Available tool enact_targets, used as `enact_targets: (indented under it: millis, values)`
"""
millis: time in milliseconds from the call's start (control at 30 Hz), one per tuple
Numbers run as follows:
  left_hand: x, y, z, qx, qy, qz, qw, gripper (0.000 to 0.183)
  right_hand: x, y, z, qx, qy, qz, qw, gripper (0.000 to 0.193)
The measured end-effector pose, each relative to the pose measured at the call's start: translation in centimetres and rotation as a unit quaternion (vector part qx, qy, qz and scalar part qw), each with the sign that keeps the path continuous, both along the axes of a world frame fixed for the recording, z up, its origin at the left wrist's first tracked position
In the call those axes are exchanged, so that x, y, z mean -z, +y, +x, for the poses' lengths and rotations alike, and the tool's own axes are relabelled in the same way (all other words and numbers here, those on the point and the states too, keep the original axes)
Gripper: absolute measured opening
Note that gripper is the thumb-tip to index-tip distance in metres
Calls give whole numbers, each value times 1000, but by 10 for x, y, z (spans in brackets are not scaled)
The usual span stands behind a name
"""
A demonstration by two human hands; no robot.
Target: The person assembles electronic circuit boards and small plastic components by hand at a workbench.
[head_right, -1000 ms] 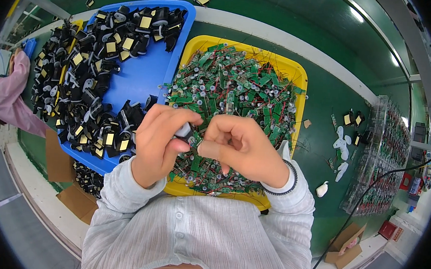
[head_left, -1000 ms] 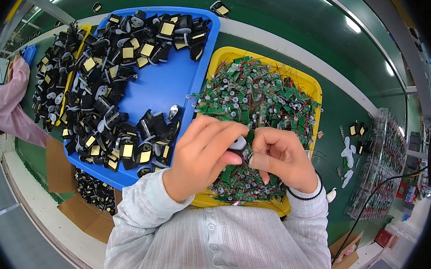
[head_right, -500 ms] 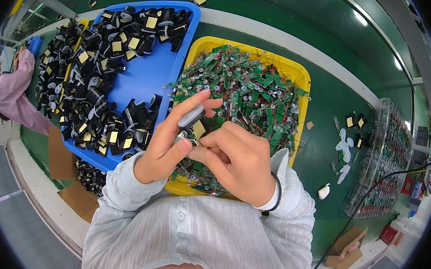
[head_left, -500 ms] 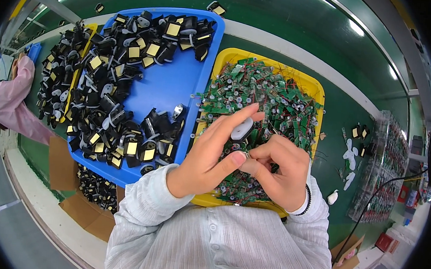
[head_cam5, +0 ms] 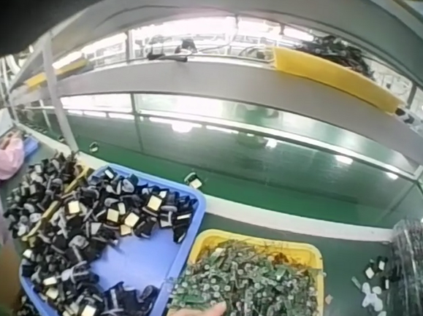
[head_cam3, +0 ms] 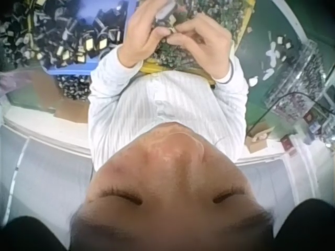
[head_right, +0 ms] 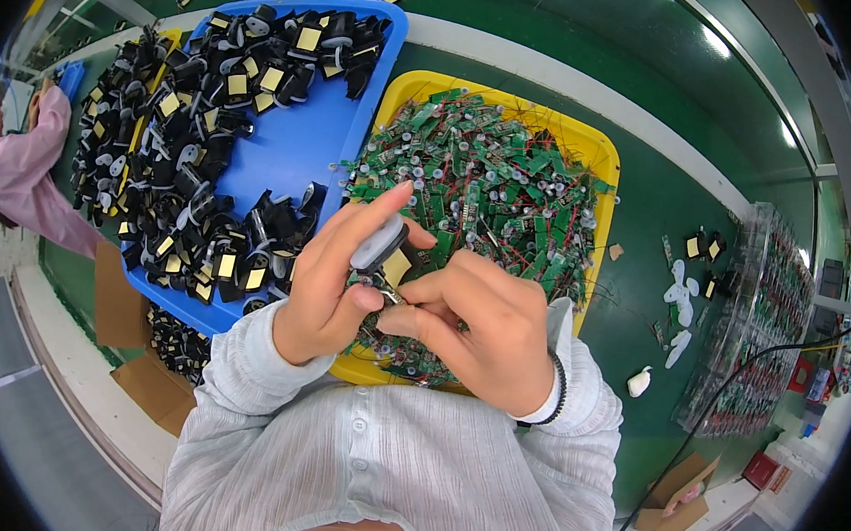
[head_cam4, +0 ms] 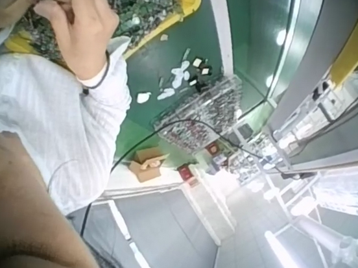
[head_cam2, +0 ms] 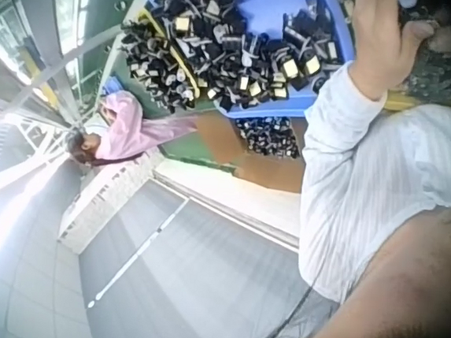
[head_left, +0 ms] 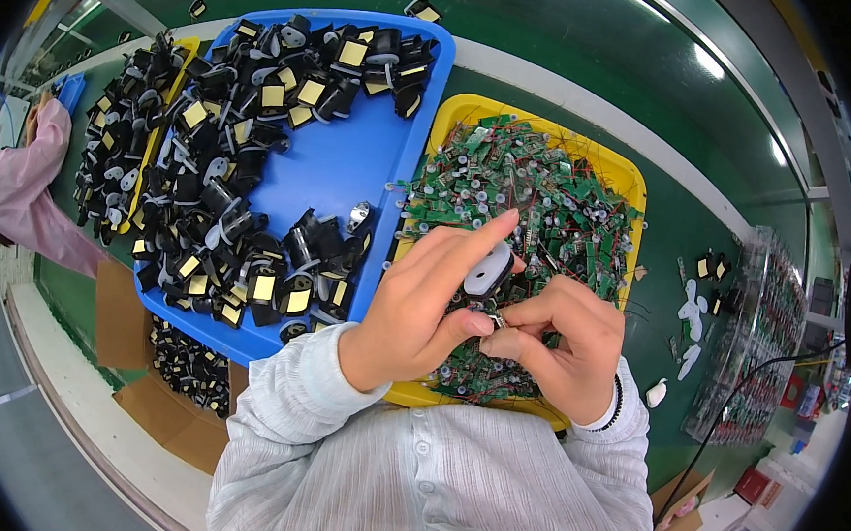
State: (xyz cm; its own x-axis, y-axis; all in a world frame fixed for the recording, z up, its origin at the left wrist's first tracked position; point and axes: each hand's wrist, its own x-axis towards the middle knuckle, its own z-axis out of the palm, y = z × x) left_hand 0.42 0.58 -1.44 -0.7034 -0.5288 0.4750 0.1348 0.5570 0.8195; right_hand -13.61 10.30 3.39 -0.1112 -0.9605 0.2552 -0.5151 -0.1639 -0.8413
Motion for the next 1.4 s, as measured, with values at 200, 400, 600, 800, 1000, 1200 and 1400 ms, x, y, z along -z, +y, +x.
enact_targets:
  millis: [200, 400, 600, 800, 1000, 1200, 1400]
  values:
    - [-7, -1, 3, 20, 20, 15, 999, 57, -2, 1, 1, 18, 31, -6, 999, 18]
    - [-14, -2, 6, 59, 34, 63, 996, 58, -5, 4, 1, 34, 50, -10, 998, 19]
    - [-11, 3, 11, 0, 25, 44, 999, 52, -8, 0, 4, 10, 33, -10, 999, 18]
    - [-24, -37, 34, -177, -210, -146, 950, 56, -36, 12, -21, 127, 192, 33, 973, 12]
    - [1, -45, 64, -300, -571, -205, 736, 50, 11, -74, -159, 170, 226, 33, 959, 11]
    - [15, -49, 57, -313, -570, -248, 718, 46, 108, -140, -263, 262, 431, 125, 854, 22]
    - [7, -57, 55, -304, -512, -164, 787, 40, 91, -133, -247, 273, 453, 96, 843, 28]
